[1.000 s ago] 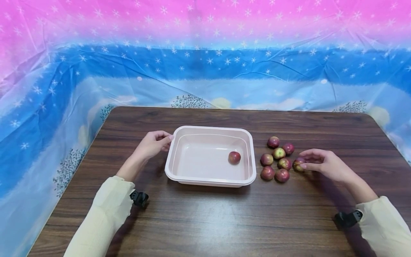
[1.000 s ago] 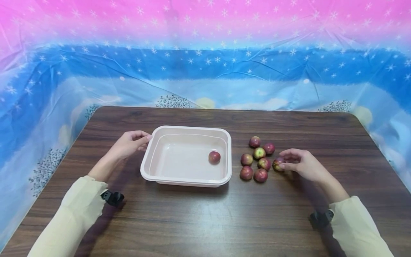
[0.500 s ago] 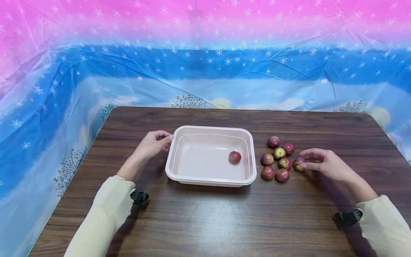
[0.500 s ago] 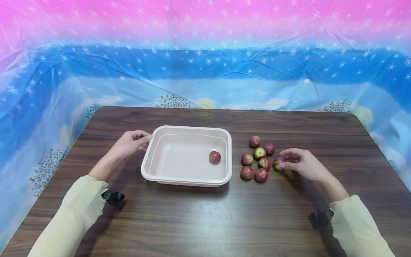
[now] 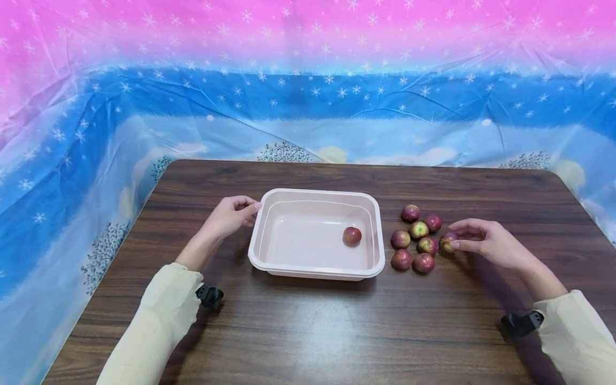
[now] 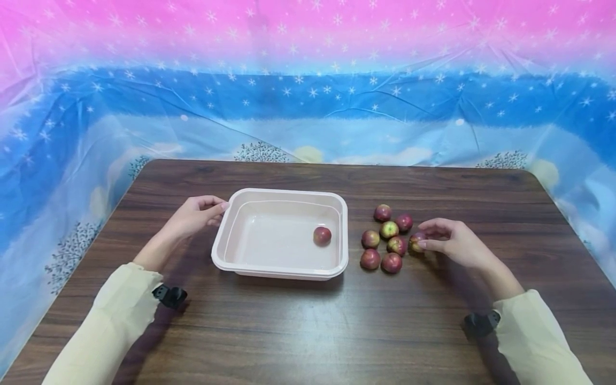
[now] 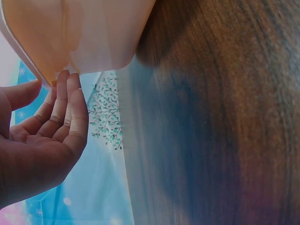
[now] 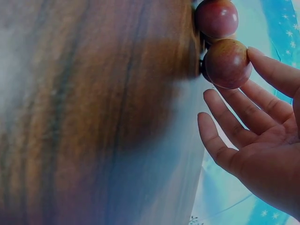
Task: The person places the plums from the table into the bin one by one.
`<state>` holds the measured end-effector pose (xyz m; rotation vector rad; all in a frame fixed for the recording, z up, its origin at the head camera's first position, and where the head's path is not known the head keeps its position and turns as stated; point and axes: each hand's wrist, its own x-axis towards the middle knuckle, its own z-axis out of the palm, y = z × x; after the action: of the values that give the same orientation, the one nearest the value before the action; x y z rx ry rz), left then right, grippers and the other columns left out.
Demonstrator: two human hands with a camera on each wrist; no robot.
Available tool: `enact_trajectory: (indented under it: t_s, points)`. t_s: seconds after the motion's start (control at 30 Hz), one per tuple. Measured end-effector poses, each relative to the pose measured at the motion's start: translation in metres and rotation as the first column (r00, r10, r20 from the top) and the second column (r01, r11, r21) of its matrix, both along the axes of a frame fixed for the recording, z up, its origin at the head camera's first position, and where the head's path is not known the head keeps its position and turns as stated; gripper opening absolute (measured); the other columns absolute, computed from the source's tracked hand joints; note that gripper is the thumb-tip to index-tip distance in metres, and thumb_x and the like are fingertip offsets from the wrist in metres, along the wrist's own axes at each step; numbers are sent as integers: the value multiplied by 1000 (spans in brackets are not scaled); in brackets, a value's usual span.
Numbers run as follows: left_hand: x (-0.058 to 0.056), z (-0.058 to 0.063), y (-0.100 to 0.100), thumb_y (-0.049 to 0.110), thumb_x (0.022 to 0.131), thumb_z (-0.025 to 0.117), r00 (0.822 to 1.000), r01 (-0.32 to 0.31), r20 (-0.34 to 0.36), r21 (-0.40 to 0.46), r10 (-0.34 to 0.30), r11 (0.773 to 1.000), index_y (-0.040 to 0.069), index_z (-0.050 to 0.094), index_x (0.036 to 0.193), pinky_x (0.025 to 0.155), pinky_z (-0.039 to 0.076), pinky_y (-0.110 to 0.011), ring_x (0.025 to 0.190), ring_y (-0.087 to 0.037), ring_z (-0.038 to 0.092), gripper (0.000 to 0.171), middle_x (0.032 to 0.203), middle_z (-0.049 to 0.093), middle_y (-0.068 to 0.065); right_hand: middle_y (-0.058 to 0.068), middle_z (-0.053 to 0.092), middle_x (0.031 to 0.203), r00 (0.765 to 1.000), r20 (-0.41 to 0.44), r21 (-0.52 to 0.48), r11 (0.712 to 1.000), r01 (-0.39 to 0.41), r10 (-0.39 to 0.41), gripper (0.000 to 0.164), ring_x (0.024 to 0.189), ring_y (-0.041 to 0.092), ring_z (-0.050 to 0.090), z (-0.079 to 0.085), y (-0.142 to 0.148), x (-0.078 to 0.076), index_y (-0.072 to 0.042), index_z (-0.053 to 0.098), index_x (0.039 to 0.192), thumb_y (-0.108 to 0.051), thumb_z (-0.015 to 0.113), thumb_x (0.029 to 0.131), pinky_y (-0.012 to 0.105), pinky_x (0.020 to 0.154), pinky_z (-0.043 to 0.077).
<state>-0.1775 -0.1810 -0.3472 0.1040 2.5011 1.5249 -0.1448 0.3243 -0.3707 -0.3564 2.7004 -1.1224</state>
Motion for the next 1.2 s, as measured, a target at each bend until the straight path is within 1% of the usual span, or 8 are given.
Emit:
enact_trajectory:
  t_s: [0.13, 0.37, 0.57, 0.83, 0.93, 1.07, 1.2]
  points:
    - [-1, -1, 0, 16, 96, 48, 1000, -3, 8, 2, 3, 1000, -11, 56, 109, 80, 51, -43, 70, -10, 60, 31, 90, 62, -16, 16, 62, 104, 1000, -12, -5, 1000, -7, 7, 38, 86, 3, 58, 4, -2, -1, 1, 56, 116, -23, 64, 87, 22, 69, 51]
    - [-1, 0, 0, 16, 96, 48, 1000, -1, 8, 2, 1, 1000, -10, 56, 109, 80, 51, -44, 70, -11, 60, 30, 90, 62, -16, 13, 62, 105, 999, -38, 30, 1000, 2, 0, 41, 87, 2, 58, 13, -6, -4, -1, 56, 117, -28, 63, 87, 19, 70, 49]
    - [-1, 0, 0, 17, 96, 48, 1000, -4, 18, -9, 4, 1000, -9, 56, 110, 80, 51, -43, 71, -12, 60, 31, 91, 61, -15, 13, 62, 105, 998, -67, 29, 1000, -5, 7, 41, 86, 2, 58, 19, -10, -8, -1, 56, 118, -27, 63, 87, 18, 70, 49]
    - [-1, 0, 0, 17, 96, 48, 1000, -5, 24, -11, 6, 1000, -9, 56, 111, 80, 51, -42, 72, -12, 60, 31, 92, 61, -16, 13, 61, 106, 997, -78, 4, 1000, -20, 20, 40, 87, 4, 59, 28, -17, -15, -2, 55, 118, -26, 64, 87, 16, 71, 48]
    - [-1, 0, 0, 17, 96, 48, 1000, -4, 26, -10, 5, 1000, -9, 56, 111, 81, 51, -42, 73, -12, 60, 32, 92, 61, -16, 11, 63, 104, 998, -63, -30, 1000, -5, 3, 40, 87, 5, 60, 31, -20, -17, -2, 56, 117, -25, 65, 86, 17, 71, 48]
    - [-1, 0, 0, 17, 96, 48, 1000, -7, 23, -8, 7, 1000, -10, 56, 111, 80, 51, -43, 72, -12, 60, 31, 92, 61, -16, 10, 63, 103, 998, -66, -69, 997, -15, 11, 40, 87, 5, 60, 37, -25, -21, -1, 55, 118, -21, 66, 85, 17, 71, 49]
    - [-1, 0, 0, 16, 96, 47, 1000, -7, 19, -7, 8, 1000, -10, 56, 110, 80, 51, -43, 72, -12, 60, 30, 91, 61, -15, 12, 63, 103, 995, -92, -77, 996, -50, 43, 38, 87, 5, 60, 42, -30, -24, -1, 55, 118, -19, 65, 86, 17, 71, 50]
